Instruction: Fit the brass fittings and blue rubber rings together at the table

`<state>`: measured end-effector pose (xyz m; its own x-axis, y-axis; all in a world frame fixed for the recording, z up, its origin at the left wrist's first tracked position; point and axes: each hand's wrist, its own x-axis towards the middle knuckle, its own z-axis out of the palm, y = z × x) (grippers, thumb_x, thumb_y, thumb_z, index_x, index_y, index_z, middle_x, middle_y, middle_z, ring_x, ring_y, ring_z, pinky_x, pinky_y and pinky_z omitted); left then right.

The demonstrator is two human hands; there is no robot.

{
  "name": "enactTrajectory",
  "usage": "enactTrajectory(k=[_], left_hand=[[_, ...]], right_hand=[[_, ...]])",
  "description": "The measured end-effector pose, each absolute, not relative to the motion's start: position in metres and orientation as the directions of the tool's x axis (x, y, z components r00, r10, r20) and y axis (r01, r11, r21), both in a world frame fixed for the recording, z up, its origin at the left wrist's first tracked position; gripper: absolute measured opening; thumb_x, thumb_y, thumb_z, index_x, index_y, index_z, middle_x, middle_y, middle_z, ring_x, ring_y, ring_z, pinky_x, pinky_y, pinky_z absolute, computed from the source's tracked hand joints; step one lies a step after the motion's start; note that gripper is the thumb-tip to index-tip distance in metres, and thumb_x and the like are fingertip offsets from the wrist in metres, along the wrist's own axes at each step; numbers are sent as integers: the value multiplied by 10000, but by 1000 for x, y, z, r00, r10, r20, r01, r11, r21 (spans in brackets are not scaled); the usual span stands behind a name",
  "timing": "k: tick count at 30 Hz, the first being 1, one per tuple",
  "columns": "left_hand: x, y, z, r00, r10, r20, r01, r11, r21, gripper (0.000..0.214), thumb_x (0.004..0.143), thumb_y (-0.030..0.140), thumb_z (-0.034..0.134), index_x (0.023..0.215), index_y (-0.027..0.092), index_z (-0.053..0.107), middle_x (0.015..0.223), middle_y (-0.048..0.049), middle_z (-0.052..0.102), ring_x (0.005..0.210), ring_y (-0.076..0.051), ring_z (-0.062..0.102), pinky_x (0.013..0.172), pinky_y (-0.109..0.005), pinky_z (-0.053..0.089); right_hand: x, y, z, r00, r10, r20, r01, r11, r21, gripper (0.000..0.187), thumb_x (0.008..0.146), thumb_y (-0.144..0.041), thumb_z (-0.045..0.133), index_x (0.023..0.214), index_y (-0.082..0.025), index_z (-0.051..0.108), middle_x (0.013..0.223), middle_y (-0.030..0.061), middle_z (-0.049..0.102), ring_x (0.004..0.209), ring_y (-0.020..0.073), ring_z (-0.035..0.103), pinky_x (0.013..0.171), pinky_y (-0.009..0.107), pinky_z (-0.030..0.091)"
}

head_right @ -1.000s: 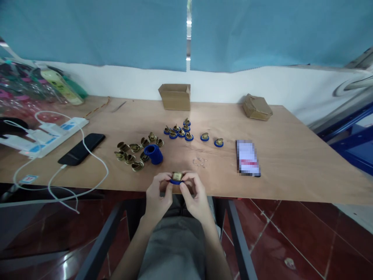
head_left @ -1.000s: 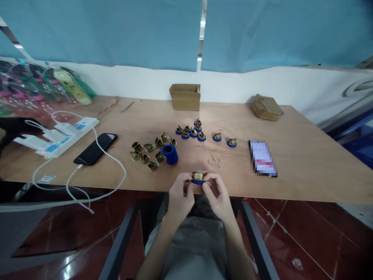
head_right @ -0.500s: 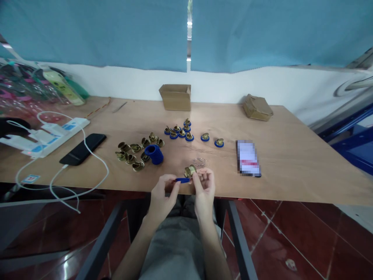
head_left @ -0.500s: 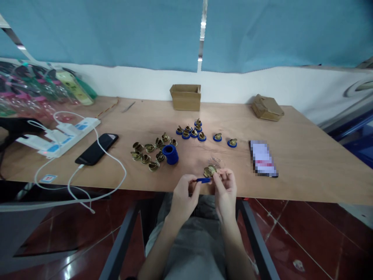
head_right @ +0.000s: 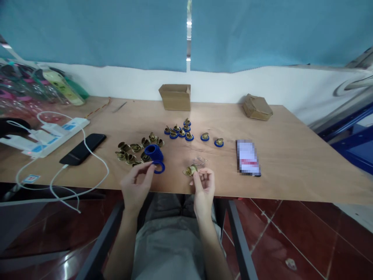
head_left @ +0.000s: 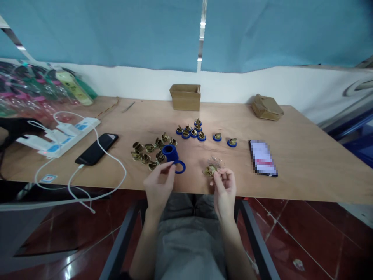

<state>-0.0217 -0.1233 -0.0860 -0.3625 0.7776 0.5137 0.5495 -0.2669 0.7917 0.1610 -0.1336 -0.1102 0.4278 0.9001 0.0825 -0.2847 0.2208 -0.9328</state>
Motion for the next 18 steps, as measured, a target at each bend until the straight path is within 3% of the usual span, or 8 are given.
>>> enactTrajectory(k=[5, 9, 18], left_hand=[[-41, -85, -57, -479, 760, 440, 612, -71, 788, 230, 882, 377, 653, 937, 191, 776, 775, -21, 764, 641, -149, 668, 661, -270, 536], [-44, -64, -43, -515, 769, 378, 645, 57, 762, 186, 850, 338, 658, 887, 201, 778, 729, -13, 739, 651, -170, 660, 685, -294, 511], [-52, -52, -55, -396, 773, 495, 787, 9, 616, 174, 845, 311, 648, 824, 202, 783, 840, -75, 712, 794, -240, 630, 795, -376, 498]], right_hand=[[162, -133, -115, 414, 906, 89, -277, 218, -936, 283, 870, -410, 772, 958, -237, 566, 930, -5, 582, 743, 121, 583, 666, 237, 506], [162, -133, -115, 395, 915, 81, -300, 212, -930, 287, 855, -400, 793, 949, -233, 579, 918, -10, 588, 793, 130, 601, 708, 248, 518], [163, -133, -115, 372, 925, 79, -313, 205, -927, 252, 872, -370, 787, 944, -224, 595, 889, -21, 604, 755, 117, 588, 711, 244, 497]])
